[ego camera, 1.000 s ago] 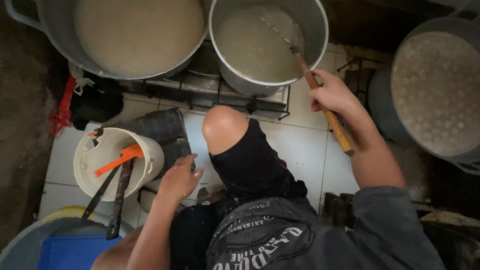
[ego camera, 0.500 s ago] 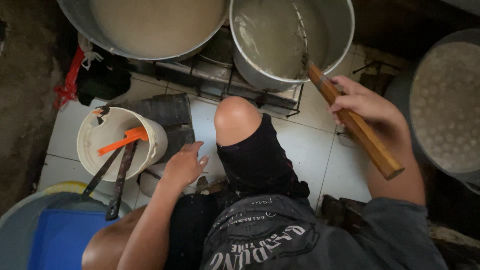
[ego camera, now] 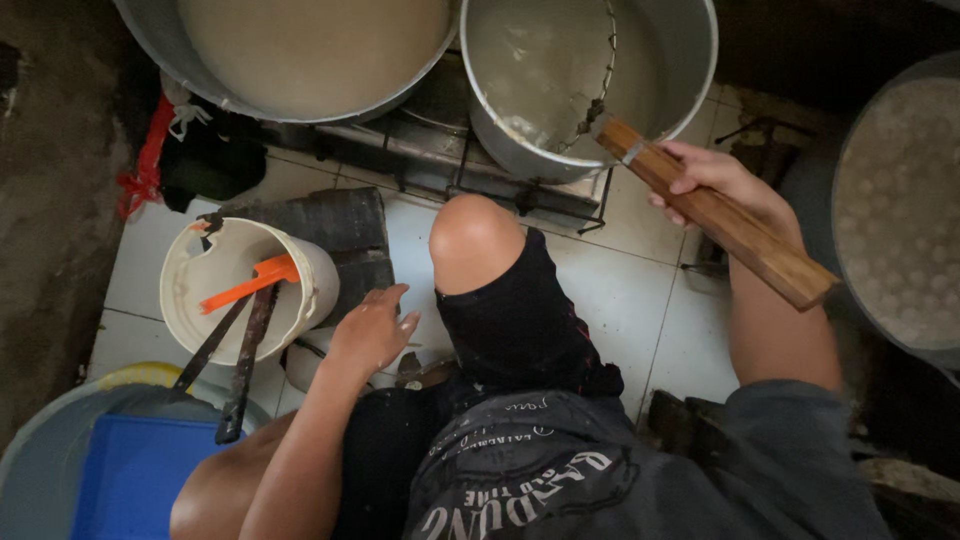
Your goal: The person sits on the kitchen floor and uses a long-handled strainer to scoop boiled meatballs out of a large pot of boiling water and transfer them into a second pot, repeating the scooping. They then gather the strainer and utensils into a bucket, carry it to the sink, and rinse the bucket.
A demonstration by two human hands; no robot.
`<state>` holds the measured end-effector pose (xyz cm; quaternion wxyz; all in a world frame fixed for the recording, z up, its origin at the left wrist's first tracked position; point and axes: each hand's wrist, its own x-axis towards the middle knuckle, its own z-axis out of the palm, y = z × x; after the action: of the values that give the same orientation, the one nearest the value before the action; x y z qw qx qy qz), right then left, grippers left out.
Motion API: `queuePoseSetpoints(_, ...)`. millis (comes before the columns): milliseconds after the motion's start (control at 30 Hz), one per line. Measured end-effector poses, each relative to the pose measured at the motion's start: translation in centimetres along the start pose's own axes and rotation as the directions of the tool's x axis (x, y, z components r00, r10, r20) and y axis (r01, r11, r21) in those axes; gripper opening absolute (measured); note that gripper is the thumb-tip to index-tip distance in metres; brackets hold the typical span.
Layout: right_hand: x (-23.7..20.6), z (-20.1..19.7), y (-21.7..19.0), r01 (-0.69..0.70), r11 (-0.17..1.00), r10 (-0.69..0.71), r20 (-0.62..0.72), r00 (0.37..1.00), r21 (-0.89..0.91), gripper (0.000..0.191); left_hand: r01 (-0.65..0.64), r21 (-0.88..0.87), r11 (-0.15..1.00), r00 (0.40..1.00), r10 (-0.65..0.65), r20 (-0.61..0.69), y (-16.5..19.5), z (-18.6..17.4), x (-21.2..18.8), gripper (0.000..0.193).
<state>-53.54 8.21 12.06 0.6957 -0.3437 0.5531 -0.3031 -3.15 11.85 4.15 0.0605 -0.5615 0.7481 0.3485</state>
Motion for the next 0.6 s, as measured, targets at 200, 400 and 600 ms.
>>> queuePoseSetpoints(200,0.2,-4.2,4.6,0.07,0.846,-0.256,0.289,0.922,0.528,0.071,0.043,-0.031,0.999,0.998,-0.042,0.037,0.1,-0.5,-0.2,0.056)
queuePoseSetpoints(400,-2.4,-4.0,8.8,0.196,0.676,-0.427,0.161,0.89,0.71,0.076,0.041,-0.029,0.999,0.998,-0.04,0.04,0.4,-0.4,0.1,0.057)
queuePoseSetpoints(600,-8.1,-1.5,11.3,0.261,0.53,-0.611,0.15,0.778,0.807,0.061,0.036,-0.035,0.999,0.999,-0.035,0.034,0.7,-0.3,0.2,0.057)
